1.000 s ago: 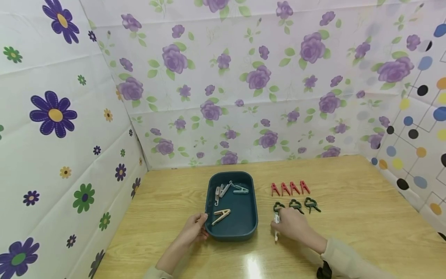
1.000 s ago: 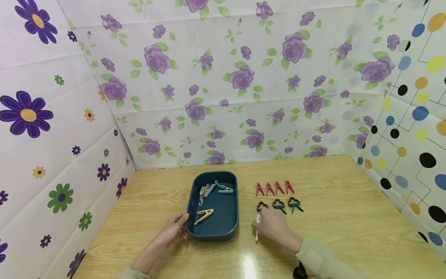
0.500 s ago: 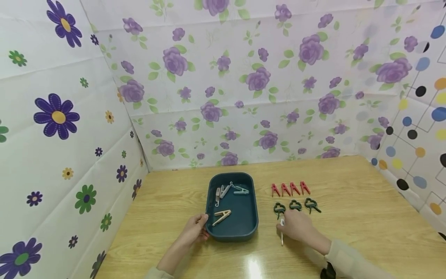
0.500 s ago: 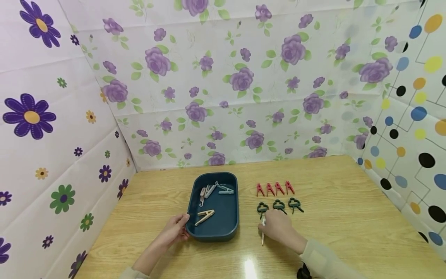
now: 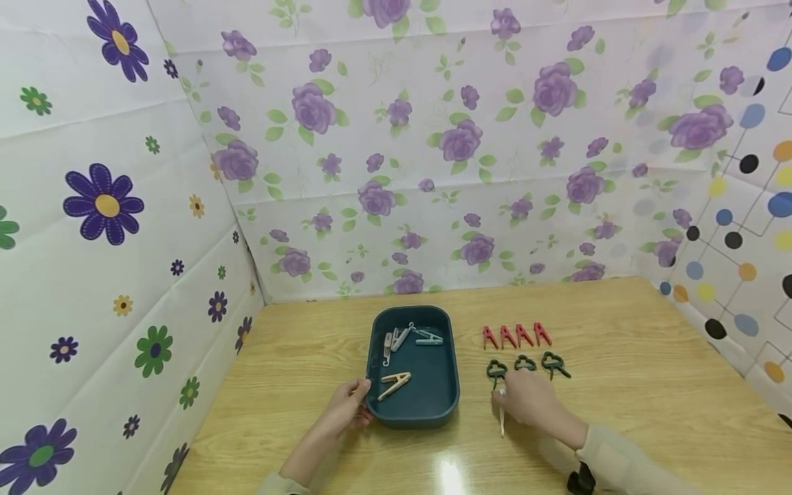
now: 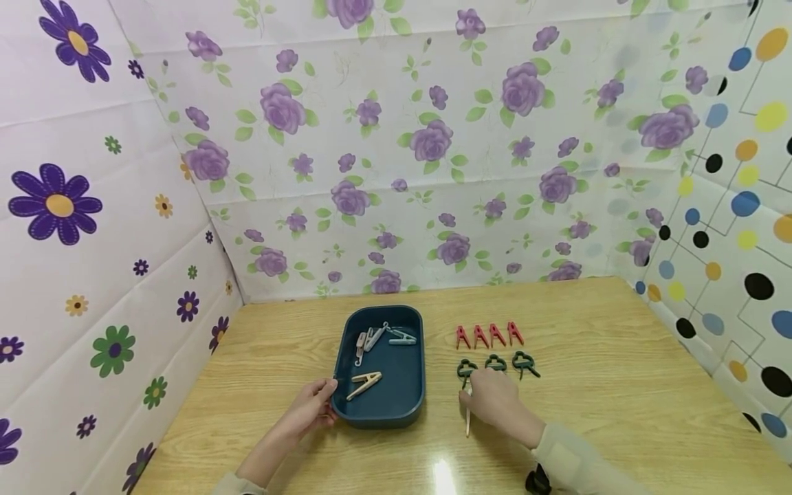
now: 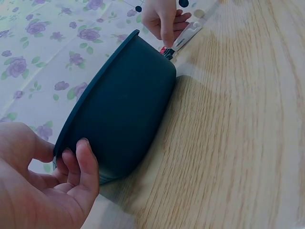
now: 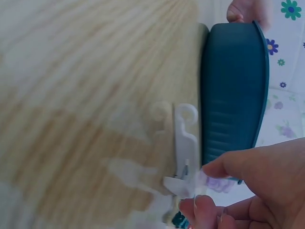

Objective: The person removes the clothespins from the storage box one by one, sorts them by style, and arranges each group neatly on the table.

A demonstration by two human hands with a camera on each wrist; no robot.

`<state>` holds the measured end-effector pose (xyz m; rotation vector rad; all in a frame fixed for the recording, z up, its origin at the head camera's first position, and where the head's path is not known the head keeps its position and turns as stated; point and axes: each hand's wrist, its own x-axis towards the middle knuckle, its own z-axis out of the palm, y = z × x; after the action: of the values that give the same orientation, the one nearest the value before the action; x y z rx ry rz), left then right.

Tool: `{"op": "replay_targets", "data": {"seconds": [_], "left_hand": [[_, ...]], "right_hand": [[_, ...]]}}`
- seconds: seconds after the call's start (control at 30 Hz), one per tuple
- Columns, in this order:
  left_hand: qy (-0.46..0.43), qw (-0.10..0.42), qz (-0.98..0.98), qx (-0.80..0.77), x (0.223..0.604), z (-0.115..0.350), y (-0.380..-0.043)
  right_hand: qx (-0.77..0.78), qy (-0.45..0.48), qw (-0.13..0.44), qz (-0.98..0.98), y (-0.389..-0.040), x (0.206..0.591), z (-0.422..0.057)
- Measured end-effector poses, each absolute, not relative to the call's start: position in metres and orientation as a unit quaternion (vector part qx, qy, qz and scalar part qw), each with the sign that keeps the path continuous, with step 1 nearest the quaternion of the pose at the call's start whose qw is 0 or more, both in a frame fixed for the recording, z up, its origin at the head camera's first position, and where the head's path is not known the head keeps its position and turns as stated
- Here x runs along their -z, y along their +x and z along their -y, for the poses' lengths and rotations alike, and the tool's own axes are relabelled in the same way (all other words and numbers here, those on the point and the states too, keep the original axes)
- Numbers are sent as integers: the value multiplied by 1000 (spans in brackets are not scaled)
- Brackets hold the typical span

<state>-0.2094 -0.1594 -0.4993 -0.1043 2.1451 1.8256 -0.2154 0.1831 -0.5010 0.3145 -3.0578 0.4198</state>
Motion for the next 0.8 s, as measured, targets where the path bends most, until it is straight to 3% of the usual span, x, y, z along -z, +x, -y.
{"op": "replay_targets", "data": {"seconds": [0.17, 0.47, 0.8], "left_hand": [[-36, 161, -753, -638, 499, 160, -209], [-35, 161, -752, -638, 499, 160, -209], [-37, 164, -750, -639, 500, 160, -210]], "right_hand": [[-135, 120, 63, 981, -217, 495, -181], [-177, 121, 84, 973, -227, 483, -168], [-170, 161, 163, 958, -233, 472, -145]]}}
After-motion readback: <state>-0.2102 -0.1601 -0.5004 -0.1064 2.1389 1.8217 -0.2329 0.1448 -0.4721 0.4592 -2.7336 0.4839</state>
